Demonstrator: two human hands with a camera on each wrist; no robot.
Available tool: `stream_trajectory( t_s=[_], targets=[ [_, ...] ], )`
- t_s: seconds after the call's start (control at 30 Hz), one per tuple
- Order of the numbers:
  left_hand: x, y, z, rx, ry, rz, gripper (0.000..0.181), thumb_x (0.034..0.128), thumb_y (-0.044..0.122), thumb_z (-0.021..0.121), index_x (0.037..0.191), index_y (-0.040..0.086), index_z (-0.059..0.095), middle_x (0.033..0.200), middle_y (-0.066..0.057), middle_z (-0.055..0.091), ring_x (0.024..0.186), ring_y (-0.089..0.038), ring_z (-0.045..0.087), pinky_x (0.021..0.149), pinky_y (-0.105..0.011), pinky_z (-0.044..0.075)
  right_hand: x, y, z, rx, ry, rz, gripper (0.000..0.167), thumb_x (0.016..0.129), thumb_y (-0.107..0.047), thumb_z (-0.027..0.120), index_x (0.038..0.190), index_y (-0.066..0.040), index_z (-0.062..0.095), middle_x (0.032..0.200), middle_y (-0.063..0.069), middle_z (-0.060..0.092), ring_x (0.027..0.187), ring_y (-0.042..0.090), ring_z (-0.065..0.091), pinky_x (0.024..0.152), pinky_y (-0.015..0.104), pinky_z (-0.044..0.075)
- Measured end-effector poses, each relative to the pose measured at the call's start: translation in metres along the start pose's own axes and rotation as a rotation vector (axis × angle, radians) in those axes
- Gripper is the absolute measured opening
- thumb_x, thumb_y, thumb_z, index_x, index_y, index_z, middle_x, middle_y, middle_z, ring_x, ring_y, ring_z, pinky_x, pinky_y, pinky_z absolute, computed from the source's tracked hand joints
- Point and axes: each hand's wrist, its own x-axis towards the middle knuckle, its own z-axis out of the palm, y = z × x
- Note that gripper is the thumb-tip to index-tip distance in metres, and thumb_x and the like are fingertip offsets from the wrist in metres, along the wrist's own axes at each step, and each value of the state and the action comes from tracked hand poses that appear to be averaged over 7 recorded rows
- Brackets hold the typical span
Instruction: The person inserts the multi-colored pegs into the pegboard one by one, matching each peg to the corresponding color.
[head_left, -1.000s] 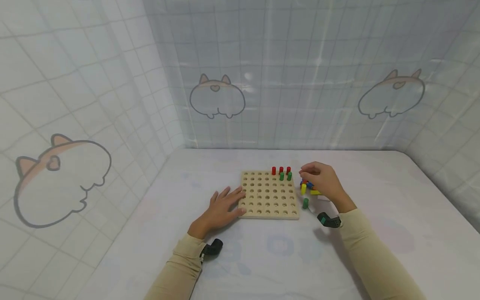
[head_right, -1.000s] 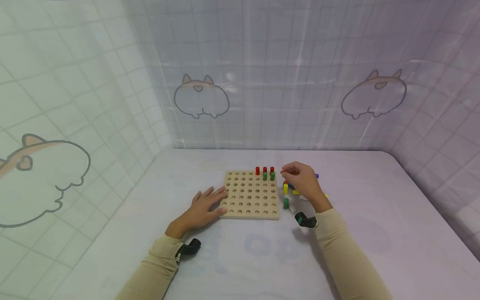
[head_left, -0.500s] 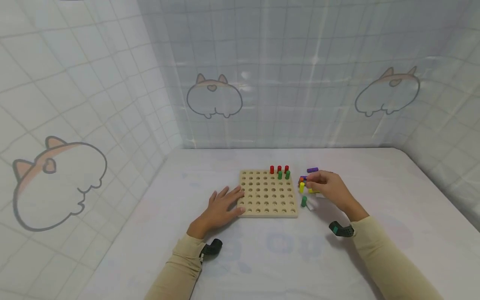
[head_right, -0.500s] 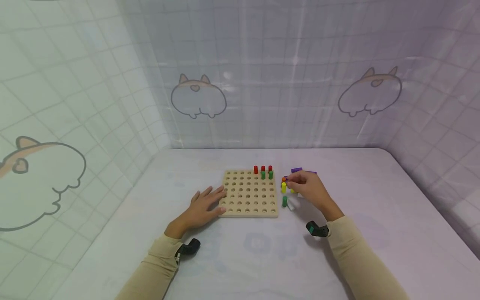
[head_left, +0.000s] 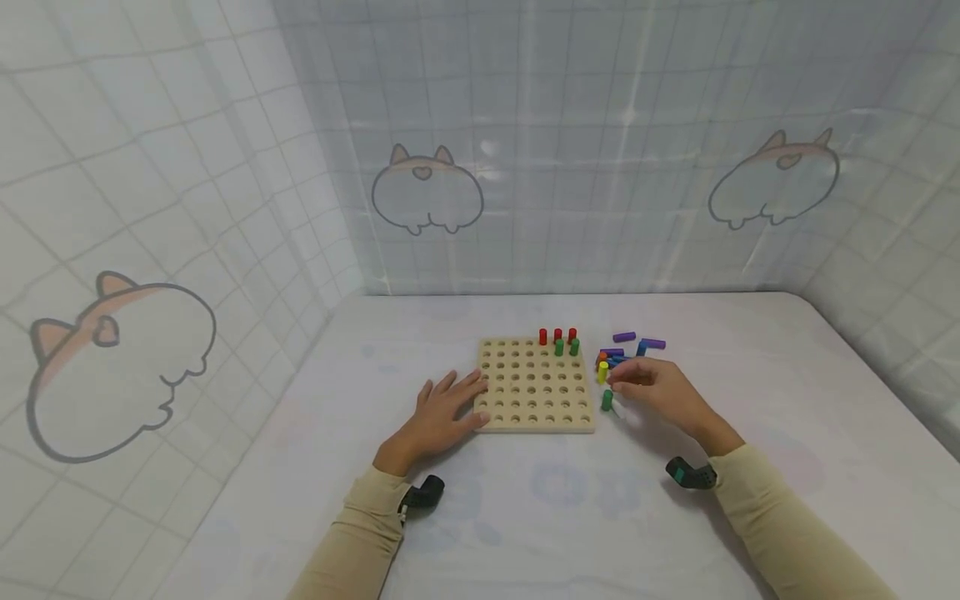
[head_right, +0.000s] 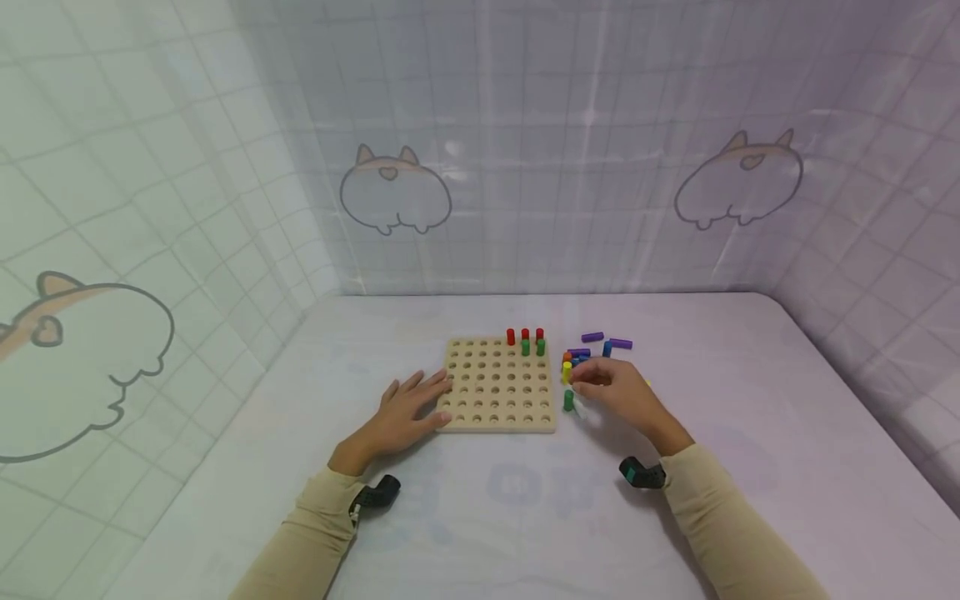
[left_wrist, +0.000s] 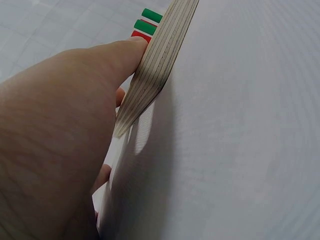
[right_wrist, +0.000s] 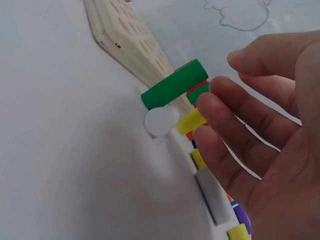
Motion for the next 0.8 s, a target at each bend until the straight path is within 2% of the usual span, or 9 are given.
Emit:
stream_trajectory(
  t_s=[0.23, 0.43, 0.8],
  targets=[
    [0.001, -0.001, 0.000, 0.005, 0.007, -0.004, 0.064, 0.1006, 0.054, 0.050, 0.156, 0.023, 0.040, 0.164, 0.004, 0.026, 0.151, -0.039, 0.014, 0.113, -0.070, 0.001, -0.002, 0.003, 0.004, -0.055, -0.022, -0.031, 0.023, 0.095, -0.022, 0.071, 0.115, -0.010, 0.072, 0.112, 0.004, 0.071, 0.106, 0.024, 0.065, 0.094, 0.046, 0.052],
    [0.001, -0.001, 0.000, 0.010, 0.003, -0.002, 0.065, 0.1006, 0.055, 0.050, 0.156, 0.023, 0.040, 0.164, 0.004, 0.025, 0.151, -0.039, 0.014, 0.113, -0.071, 0.002, 0.000, 0.005, 0.009, -0.122, -0.039, -0.014, 0.022, 0.094, -0.020, 0.072, 0.114, -0.012, 0.072, 0.113, 0.002, 0.069, 0.106, 0.022, 0.064, 0.093, 0.046, 0.052],
    [0.001, 0.000, 0.000, -0.004, 0.010, 0.000, 0.064, 0.1003, 0.054, 0.051, 0.155, 0.022, 0.041, 0.164, 0.003, 0.026, 0.150, -0.039, 0.015, 0.112, -0.071, 0.002, -0.002, 0.009, 0.012, -0.128, -0.043, -0.019, 0.019, 0.092, -0.019, 0.074, 0.111, -0.016, 0.074, 0.112, 0.001, 0.066, 0.101, 0.022, 0.065, 0.086, 0.041, 0.056]
  ],
)
